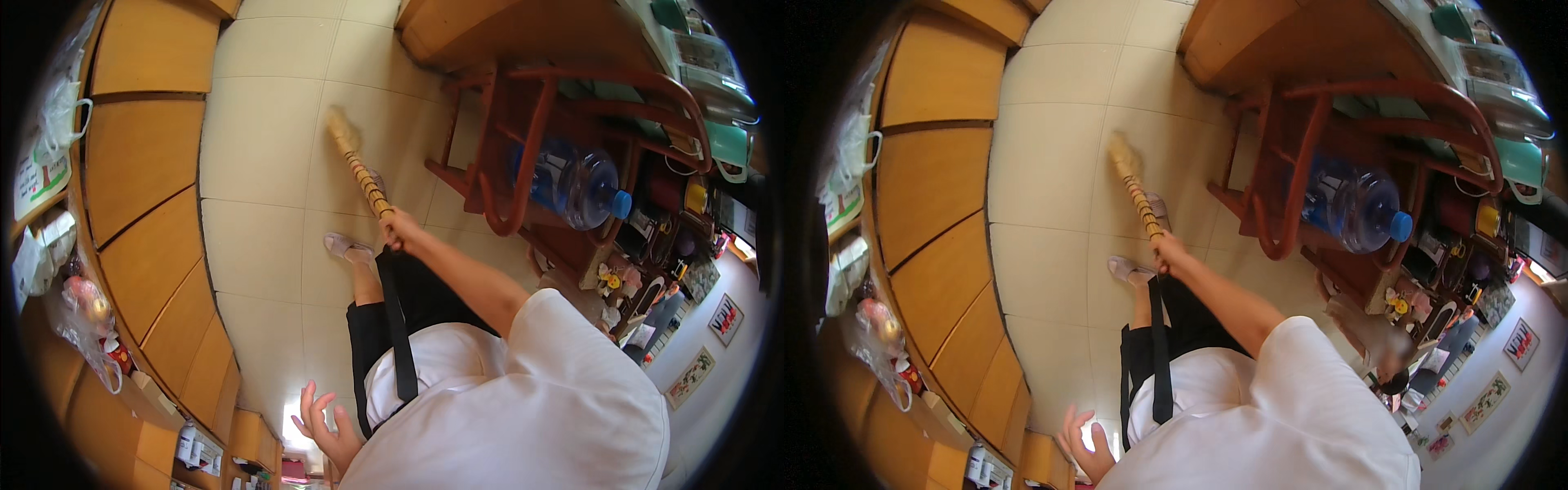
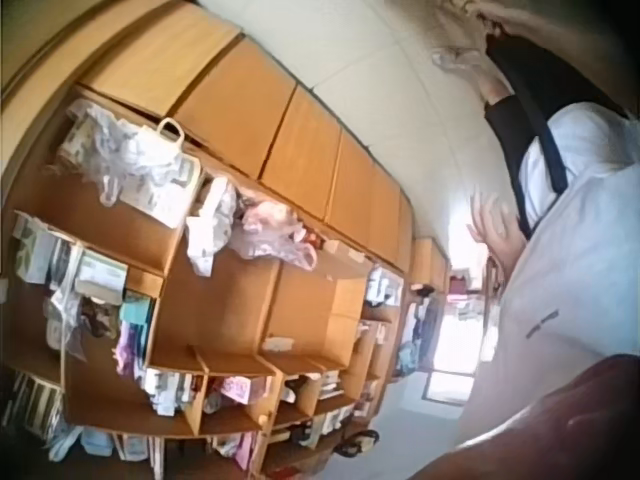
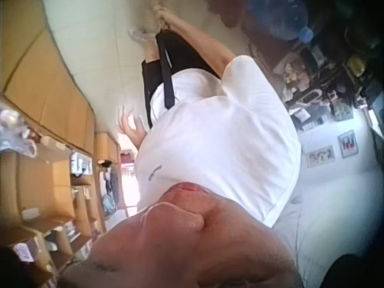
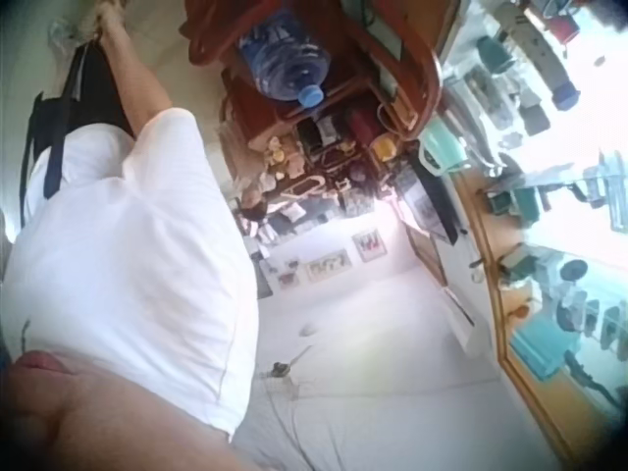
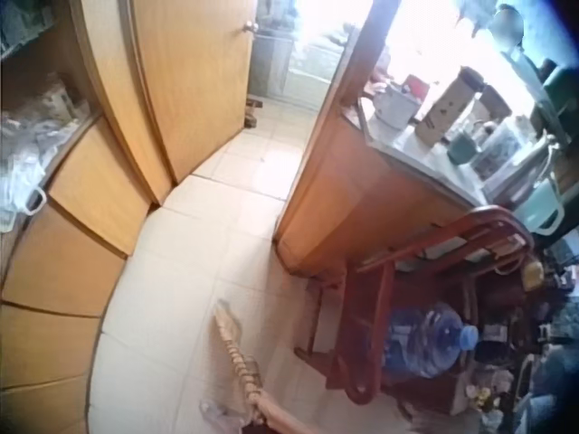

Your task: The person sweeps a tiled floor with a traditional straw broom, moving around furniture and a child's play area. They briefly pause to place a pink toy on a shelf before resuming sweeping.

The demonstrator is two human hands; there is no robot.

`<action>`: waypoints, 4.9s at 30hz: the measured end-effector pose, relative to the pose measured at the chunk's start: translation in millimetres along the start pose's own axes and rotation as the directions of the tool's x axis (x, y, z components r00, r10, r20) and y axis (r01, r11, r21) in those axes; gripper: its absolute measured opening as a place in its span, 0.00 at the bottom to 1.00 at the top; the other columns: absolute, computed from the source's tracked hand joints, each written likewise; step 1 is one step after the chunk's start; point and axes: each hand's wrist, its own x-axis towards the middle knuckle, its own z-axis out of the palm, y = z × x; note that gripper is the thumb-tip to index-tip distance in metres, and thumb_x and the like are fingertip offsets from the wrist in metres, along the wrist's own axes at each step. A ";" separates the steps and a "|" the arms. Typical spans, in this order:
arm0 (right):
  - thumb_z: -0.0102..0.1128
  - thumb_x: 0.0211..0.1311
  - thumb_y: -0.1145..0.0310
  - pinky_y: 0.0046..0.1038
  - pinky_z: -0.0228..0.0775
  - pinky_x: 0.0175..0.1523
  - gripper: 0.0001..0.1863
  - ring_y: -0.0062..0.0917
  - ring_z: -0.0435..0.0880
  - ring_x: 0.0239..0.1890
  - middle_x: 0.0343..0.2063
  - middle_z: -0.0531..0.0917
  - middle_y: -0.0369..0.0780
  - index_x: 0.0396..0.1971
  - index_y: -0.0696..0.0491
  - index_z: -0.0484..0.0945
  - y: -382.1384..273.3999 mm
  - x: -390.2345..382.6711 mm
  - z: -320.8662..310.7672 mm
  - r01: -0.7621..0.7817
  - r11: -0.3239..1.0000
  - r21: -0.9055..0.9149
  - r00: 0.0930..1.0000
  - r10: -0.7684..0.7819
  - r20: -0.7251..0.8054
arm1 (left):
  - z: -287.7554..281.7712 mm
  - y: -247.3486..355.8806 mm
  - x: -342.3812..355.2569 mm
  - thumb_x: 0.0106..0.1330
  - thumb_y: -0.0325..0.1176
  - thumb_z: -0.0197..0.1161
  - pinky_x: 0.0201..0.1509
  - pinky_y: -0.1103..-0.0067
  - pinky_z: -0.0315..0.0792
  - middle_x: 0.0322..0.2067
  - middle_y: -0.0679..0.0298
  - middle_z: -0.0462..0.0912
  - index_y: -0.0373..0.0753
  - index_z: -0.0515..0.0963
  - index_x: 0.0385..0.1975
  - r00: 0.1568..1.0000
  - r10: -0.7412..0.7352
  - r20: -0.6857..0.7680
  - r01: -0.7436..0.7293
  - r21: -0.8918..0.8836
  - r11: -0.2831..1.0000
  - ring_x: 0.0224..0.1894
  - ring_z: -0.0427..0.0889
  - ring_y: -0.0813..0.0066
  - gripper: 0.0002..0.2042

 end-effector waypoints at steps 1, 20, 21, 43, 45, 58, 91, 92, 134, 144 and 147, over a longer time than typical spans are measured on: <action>0.54 0.48 0.71 0.20 0.49 0.08 0.17 0.19 0.62 0.07 0.14 0.66 0.36 0.40 0.49 0.65 -18.0 -0.6 -15.2 -0.031 0.999 0.009 0.997 0.030 0.077 | 0.8 -2.1 1.8 0.55 0.29 0.51 0.67 0.59 0.26 0.56 0.61 0.68 0.41 0.72 0.35 1.000 0.007 -0.004 -0.007 -0.024 1.000 0.63 0.59 0.64 0.08; 0.52 0.54 0.70 0.21 0.51 0.13 0.08 0.20 0.61 0.09 0.09 0.62 0.35 0.26 0.51 0.61 36.2 15.2 -11.9 0.087 0.994 0.065 0.948 -0.063 -0.311 | -5.1 -154.6 -43.1 0.56 0.30 0.53 0.67 0.59 0.26 0.57 0.63 0.66 0.41 0.74 0.35 0.979 -0.162 -0.121 0.125 -0.267 0.955 0.61 0.60 0.67 0.08; 0.51 0.55 0.70 0.22 0.51 0.13 0.08 0.20 0.61 0.09 0.09 0.62 0.36 0.25 0.50 0.61 50.9 6.9 27.3 0.072 0.997 0.039 0.957 -0.058 -0.285 | -9.0 -160.8 -45.8 0.56 0.30 0.53 0.67 0.59 0.26 0.57 0.63 0.66 0.41 0.74 0.35 0.965 -0.193 -0.178 0.134 -0.298 0.945 0.61 0.60 0.67 0.08; 0.52 0.50 0.68 0.22 0.51 0.10 0.15 0.20 0.66 0.08 0.12 0.70 0.38 0.41 0.44 0.67 -208.9 9.1 173.2 0.357 0.929 -0.096 0.933 -0.350 0.079 | -114.2 -71.7 105.3 0.62 0.31 0.55 0.58 0.71 0.60 0.51 0.55 0.71 0.35 0.76 0.37 0.885 0.030 -0.465 -0.083 -0.095 0.992 0.54 0.68 0.61 0.08; 0.52 0.53 0.67 0.26 0.53 0.08 0.14 0.22 0.64 0.06 0.11 0.69 0.39 0.41 0.44 0.65 -274.0 28.9 173.9 0.406 0.880 -0.247 0.903 -0.428 -0.043 | -123.5 -34.9 143.3 0.62 0.31 0.55 0.58 0.71 0.60 0.53 0.54 0.69 0.36 0.75 0.39 0.925 -0.012 -0.381 -0.068 -0.197 0.978 0.54 0.68 0.60 0.09; 0.55 0.47 0.73 0.29 0.62 0.14 0.20 0.24 0.72 0.12 0.15 0.73 0.40 0.45 0.51 0.72 -316.5 66.1 247.1 0.157 0.725 -0.670 0.968 -0.248 -0.041 | -169.7 74.0 262.2 0.63 0.31 0.55 0.60 0.71 0.55 0.52 0.54 0.70 0.37 0.75 0.40 0.986 -0.107 -0.128 0.075 -0.234 0.969 0.54 0.68 0.62 0.09; 0.54 0.49 0.74 0.21 0.51 0.12 0.39 0.15 0.62 0.11 0.15 0.66 0.32 0.64 0.39 0.55 -357.0 52.4 225.0 0.181 0.872 -0.455 0.966 -0.244 -0.085 | -120.8 68.3 309.3 0.62 0.30 0.55 0.58 0.72 0.58 0.53 0.55 0.70 0.38 0.75 0.40 0.992 -0.121 0.029 0.123 -0.328 0.936 0.50 0.70 0.63 0.09; 0.54 0.48 0.74 0.21 0.53 0.13 0.39 0.16 0.64 0.11 0.16 0.68 0.33 0.64 0.39 0.56 -351.3 54.6 201.6 0.232 0.827 -0.512 0.942 -0.322 -0.094 | -123.4 75.5 312.9 0.62 0.30 0.55 0.58 0.73 0.58 0.52 0.55 0.70 0.38 0.75 0.40 0.996 -0.081 0.027 0.085 -0.255 0.963 0.50 0.70 0.63 0.09; 0.51 0.48 0.68 0.33 0.76 0.30 0.34 0.35 0.83 0.22 0.29 0.81 0.48 0.59 0.46 0.52 -245.2 178.7 443.0 0.170 -0.037 -0.985 0.911 -0.376 0.172 | -44.8 29.5 256.5 0.59 0.33 0.53 0.66 0.57 0.30 0.56 0.68 0.69 0.48 0.74 0.37 0.873 -0.476 0.101 0.452 -0.530 0.717 0.60 0.62 0.70 0.08; 0.57 0.47 0.68 0.24 0.58 0.13 0.40 0.21 0.69 0.11 0.19 0.75 0.38 0.64 0.38 0.54 -56.7 48.8 404.1 0.167 -0.006 -0.986 0.986 0.012 0.167 | -9.2 -63.9 187.5 0.60 0.39 0.54 0.65 0.53 0.26 0.58 0.69 0.65 0.50 0.75 0.40 0.836 -0.548 0.039 0.339 -0.821 0.460 0.61 0.61 0.71 0.09; 0.59 0.48 0.69 0.22 0.49 0.11 0.39 0.19 0.66 0.11 0.16 0.71 0.35 0.62 0.34 0.57 -65.6 50.7 411.6 0.054 0.168 -0.984 0.999 -0.009 0.054 | 10.3 -103.8 161.6 0.60 0.38 0.55 0.65 0.53 0.27 0.59 0.68 0.64 0.48 0.75 0.41 0.803 -0.595 0.037 0.304 -0.884 0.355 0.62 0.59 0.69 0.10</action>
